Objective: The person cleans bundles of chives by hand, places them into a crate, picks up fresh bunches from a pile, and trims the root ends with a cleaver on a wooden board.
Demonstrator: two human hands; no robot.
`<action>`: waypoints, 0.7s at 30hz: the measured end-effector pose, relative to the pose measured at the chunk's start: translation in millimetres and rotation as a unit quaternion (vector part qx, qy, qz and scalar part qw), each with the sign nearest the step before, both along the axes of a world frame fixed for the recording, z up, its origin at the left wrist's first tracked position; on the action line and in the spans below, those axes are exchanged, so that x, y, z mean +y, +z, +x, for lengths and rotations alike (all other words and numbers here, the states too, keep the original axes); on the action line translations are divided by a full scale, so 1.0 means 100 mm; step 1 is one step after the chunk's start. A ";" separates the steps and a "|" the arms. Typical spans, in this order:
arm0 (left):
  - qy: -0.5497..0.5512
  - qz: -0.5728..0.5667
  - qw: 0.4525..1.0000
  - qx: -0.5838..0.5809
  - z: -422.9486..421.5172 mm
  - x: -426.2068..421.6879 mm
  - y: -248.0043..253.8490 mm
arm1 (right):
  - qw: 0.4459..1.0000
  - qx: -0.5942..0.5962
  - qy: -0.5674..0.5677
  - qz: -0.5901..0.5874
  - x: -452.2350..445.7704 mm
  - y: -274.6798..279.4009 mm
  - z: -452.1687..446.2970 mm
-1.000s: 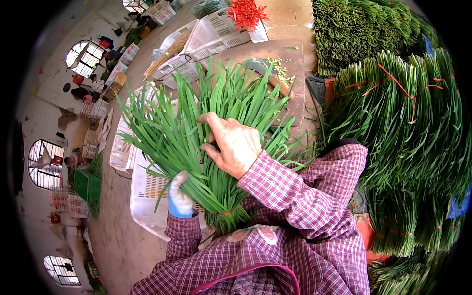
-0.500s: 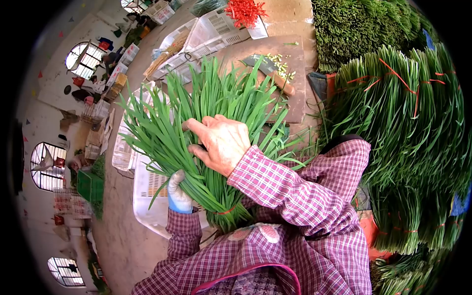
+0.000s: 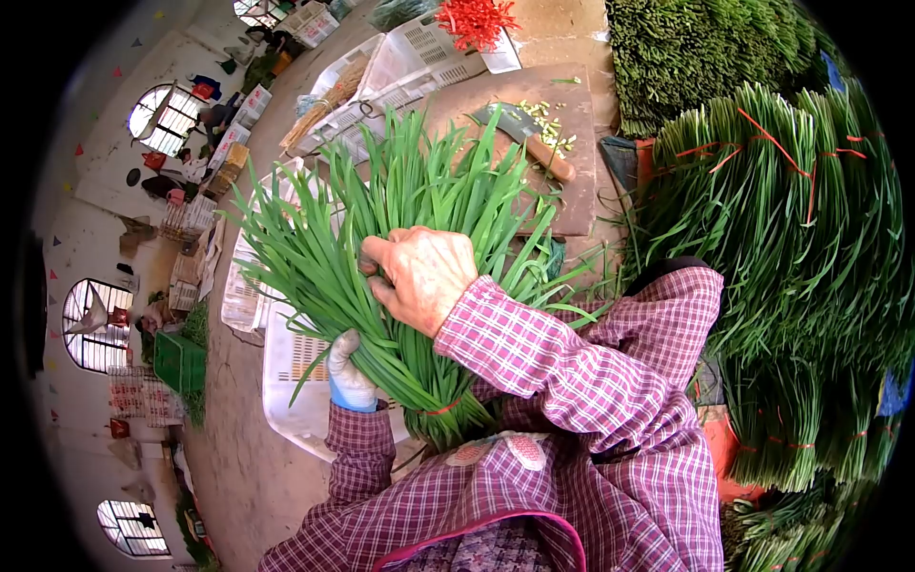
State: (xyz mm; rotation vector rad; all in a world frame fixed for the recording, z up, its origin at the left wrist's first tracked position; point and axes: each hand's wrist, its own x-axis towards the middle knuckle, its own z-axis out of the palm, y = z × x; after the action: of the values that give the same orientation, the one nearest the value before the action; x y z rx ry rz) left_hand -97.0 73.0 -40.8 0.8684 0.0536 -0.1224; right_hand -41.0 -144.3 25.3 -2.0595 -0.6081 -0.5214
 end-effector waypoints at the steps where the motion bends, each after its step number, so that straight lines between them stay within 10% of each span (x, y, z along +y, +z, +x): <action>1: 0.001 0.000 1.000 -0.002 0.00 0.01 -0.01 | 1.000 -0.006 0.001 0.009 0.00 0.00 0.01; 9: 0.024 0.108 0.992 0.052 -0.05 -0.09 0.08 | 0.995 -0.050 -0.063 0.061 -0.03 0.05 0.00; 13: 0.025 0.076 0.995 0.065 -0.08 -0.06 0.01 | 0.949 -0.018 -0.077 0.304 -0.29 0.17 0.24; 21: 0.070 0.215 0.973 0.036 -0.19 -0.23 -0.04 | 0.974 -0.208 -0.076 0.039 -0.58 0.71 0.32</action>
State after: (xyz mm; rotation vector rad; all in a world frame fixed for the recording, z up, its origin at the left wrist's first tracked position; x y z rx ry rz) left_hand -115.7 49.6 -44.7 1.2901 0.2157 -0.0089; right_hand -9.0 -202.7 96.4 -1.9414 -0.6607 -1.0658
